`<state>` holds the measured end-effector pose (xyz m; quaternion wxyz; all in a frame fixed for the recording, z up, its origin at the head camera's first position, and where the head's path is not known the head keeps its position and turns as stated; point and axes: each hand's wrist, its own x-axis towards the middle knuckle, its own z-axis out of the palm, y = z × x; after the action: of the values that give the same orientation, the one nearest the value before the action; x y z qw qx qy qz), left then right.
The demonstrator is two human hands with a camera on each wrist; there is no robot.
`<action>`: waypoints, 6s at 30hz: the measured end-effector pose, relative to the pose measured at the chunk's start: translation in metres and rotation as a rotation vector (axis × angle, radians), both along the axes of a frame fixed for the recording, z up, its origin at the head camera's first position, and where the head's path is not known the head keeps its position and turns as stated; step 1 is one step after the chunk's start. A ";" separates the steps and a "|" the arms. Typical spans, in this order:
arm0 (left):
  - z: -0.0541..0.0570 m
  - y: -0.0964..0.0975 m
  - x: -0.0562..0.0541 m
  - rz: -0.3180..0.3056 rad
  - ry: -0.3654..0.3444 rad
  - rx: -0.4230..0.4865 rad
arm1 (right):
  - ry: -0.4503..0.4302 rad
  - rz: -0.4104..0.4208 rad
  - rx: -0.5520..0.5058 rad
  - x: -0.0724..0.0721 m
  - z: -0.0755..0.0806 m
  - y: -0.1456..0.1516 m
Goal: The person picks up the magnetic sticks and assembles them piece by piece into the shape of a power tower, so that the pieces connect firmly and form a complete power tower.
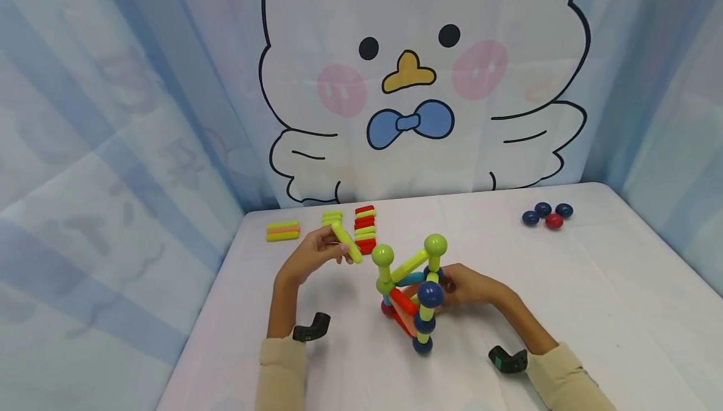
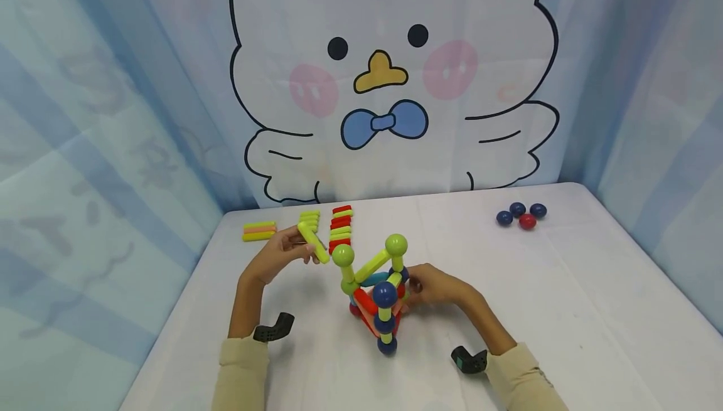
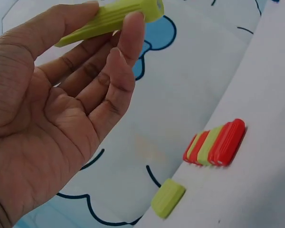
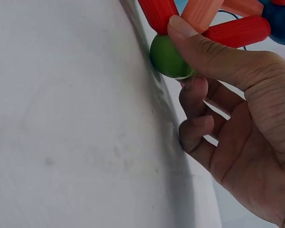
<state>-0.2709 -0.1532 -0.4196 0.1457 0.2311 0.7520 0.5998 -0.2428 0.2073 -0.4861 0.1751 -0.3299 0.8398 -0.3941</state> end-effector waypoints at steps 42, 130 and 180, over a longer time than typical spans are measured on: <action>0.008 0.105 0.031 0.122 0.053 -0.099 | 0.113 -0.213 0.048 0.006 -0.004 0.016; 0.048 0.128 0.041 0.310 -0.157 0.027 | 0.079 -0.354 0.045 0.018 -0.002 0.015; -0.058 0.085 -0.022 0.587 0.150 -0.856 | 0.150 -0.358 0.089 0.025 -0.001 0.004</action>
<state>-0.2928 -0.0678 -0.4775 -0.0015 -0.0275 0.9713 0.2363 -0.2175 0.2117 -0.4868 0.0536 -0.1956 0.9122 -0.3559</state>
